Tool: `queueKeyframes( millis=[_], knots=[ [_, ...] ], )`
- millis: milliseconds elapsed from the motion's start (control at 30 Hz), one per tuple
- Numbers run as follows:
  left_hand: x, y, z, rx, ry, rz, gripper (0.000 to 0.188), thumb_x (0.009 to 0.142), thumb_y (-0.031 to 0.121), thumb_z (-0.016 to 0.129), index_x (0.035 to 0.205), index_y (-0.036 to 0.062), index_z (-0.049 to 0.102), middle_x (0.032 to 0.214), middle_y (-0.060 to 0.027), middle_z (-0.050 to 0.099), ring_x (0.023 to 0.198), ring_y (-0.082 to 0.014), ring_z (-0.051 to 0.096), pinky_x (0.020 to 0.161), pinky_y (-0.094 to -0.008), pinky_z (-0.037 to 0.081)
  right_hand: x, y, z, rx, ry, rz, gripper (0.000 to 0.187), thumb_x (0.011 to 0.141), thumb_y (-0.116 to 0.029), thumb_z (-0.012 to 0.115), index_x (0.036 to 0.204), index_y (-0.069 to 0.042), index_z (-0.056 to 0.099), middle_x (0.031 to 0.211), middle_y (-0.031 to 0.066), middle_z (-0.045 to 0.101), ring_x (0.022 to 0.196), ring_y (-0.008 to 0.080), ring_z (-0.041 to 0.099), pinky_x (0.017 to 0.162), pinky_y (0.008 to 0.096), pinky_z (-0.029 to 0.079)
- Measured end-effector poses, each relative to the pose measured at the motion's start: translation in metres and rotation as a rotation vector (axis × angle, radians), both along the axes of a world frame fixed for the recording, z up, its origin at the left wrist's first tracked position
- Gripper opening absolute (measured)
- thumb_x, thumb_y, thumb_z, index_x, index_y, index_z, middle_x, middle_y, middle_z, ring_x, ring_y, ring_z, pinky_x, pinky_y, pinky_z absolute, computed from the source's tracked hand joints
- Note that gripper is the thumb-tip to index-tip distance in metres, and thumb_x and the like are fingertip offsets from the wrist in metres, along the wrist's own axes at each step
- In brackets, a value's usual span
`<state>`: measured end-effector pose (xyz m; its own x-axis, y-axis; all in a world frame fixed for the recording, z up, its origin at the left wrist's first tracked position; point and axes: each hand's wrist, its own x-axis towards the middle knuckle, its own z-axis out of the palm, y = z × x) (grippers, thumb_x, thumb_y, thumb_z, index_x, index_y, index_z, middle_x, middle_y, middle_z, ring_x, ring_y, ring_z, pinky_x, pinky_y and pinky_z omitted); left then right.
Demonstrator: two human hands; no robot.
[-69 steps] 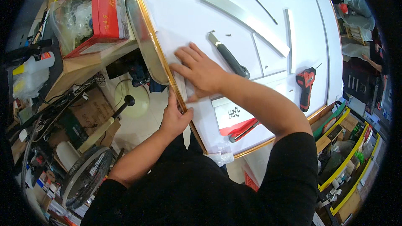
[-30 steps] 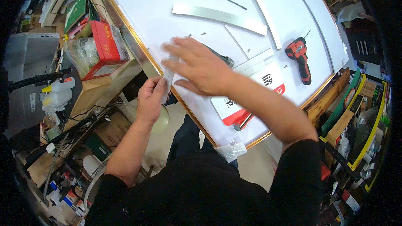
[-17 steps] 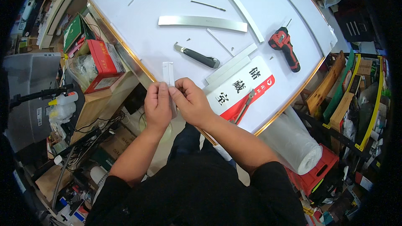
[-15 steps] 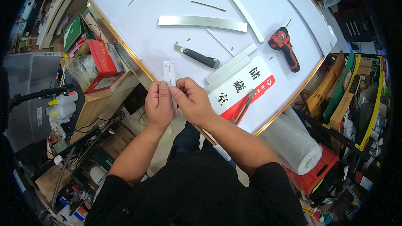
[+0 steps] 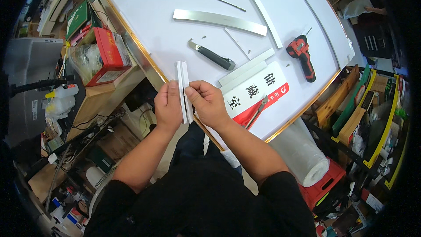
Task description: The person retrieves a utility knife and cuts a gold trim strip along a white board edge. They apply adhesive to the trim, press it into place, and use a cordless drill to fasten screws along the board edge. The person also handles white plastic corner pieces and aligns them with the trim.
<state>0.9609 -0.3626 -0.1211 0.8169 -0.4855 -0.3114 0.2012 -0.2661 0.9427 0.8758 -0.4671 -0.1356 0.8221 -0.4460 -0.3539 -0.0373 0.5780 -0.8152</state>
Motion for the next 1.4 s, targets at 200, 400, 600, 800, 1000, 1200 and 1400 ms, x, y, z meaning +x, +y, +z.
queueKeyframes(
  millis=[200, 400, 600, 800, 1000, 1200, 1400],
  knots=[
    [0.0, 0.001, -0.011, -0.07, 0.068, 0.111, 0.046, 0.113, 0.04, 0.05, 0.092, 0.0011, 0.063, 0.074, -0.0029, 0.063, 0.07, -0.008, 0.055, 0.064, -0.0289, 0.048, 0.003, 0.0, -0.002, 0.01, 0.001, 0.048, 0.025, 0.107, -0.018, 0.064, 0.117, 0.005, 0.067, 0.1, 0.0046, 0.071, 0.089, 0.0082, 0.064, 0.081, 0.0254, 0.054],
    [0.008, 0.011, -0.018, -0.259, 0.518, 0.129, 0.042, 0.113, 0.044, 0.048, 0.095, 0.0083, 0.059, 0.065, 0.0, 0.054, 0.048, -0.0082, 0.048, 0.041, -0.0241, 0.04, 0.003, -0.018, -0.013, -0.015, 0.203, 0.01, 0.023, 0.105, -0.019, 0.067, 0.115, 0.001, 0.069, 0.098, 0.0015, 0.07, 0.087, 0.0065, 0.062, 0.079, 0.0243, 0.052],
    [0.012, 0.024, -0.03, -0.195, 0.497, 0.115, 0.032, 0.108, 0.037, 0.062, 0.103, 0.0057, 0.061, 0.068, 0.0012, 0.056, 0.055, -0.0061, 0.05, 0.05, -0.024, 0.043, -0.006, -0.062, -0.016, 0.16, 0.193, 0.043, 0.028, 0.108, -0.026, 0.06, 0.111, 0.001, 0.066, 0.075, 0.0058, 0.062, 0.061, 0.0144, 0.059, 0.056, 0.0285, 0.048],
    [0.007, 0.008, -0.036, -0.075, 0.245, 0.071, 0.023, 0.102, 0.021, 0.072, 0.11, 0.0019, 0.061, 0.083, -0.0017, 0.063, 0.066, -0.0066, 0.058, 0.055, -0.0241, 0.046, -0.017, -0.067, -0.022, 0.291, 0.158, 0.024, 0.025, 0.107, -0.025, 0.063, 0.111, 0.0, 0.067, 0.079, 0.0044, 0.066, 0.067, 0.0131, 0.063, 0.063, 0.0272, 0.051],
    [0.012, -0.007, -0.05, -0.22, 0.602, 0.078, 0.029, 0.107, 0.028, 0.064, 0.12, 0.002, 0.059, 0.09, -0.0033, 0.062, 0.076, -0.0117, 0.06, 0.067, -0.0294, 0.051, -0.023, -0.043, -0.024, -0.011, 0.273, 0.101, 0.02, 0.104, -0.017, 0.068, 0.115, 0.0, 0.068, 0.088, 0.0018, 0.069, 0.075, 0.0097, 0.062, 0.069, 0.0265, 0.051],
    [0.014, -0.009, -0.064, -0.525, 0.912, 0.144, 0.041, 0.113, 0.037, 0.046, 0.129, 0.0009, 0.06, 0.101, -0.0069, 0.061, 0.096, -0.0193, 0.059, 0.093, -0.0382, 0.05, -0.028, -0.019, -0.015, -0.278, 0.263, 0.185, 0.026, 0.1, -0.015, 0.071, 0.119, 0.002, 0.068, 0.089, 0.0046, 0.068, 0.076, 0.0107, 0.062, 0.07, 0.0288, 0.052],
    [0.009, -0.011, -0.07, -0.654, 0.935, 0.15, 0.042, 0.113, 0.04, 0.047, 0.122, 0.0022, 0.063, 0.104, -0.0094, 0.062, 0.104, -0.0249, 0.06, 0.1, -0.0439, 0.05, -0.023, -0.011, -0.016, -0.731, 0.281, 0.216, 0.022, 0.097, -0.015, 0.072, 0.113, 0.0, 0.072, 0.089, 0.0136, 0.066, 0.078, 0.0245, 0.066, 0.073, 0.0359, 0.053]
  ],
)
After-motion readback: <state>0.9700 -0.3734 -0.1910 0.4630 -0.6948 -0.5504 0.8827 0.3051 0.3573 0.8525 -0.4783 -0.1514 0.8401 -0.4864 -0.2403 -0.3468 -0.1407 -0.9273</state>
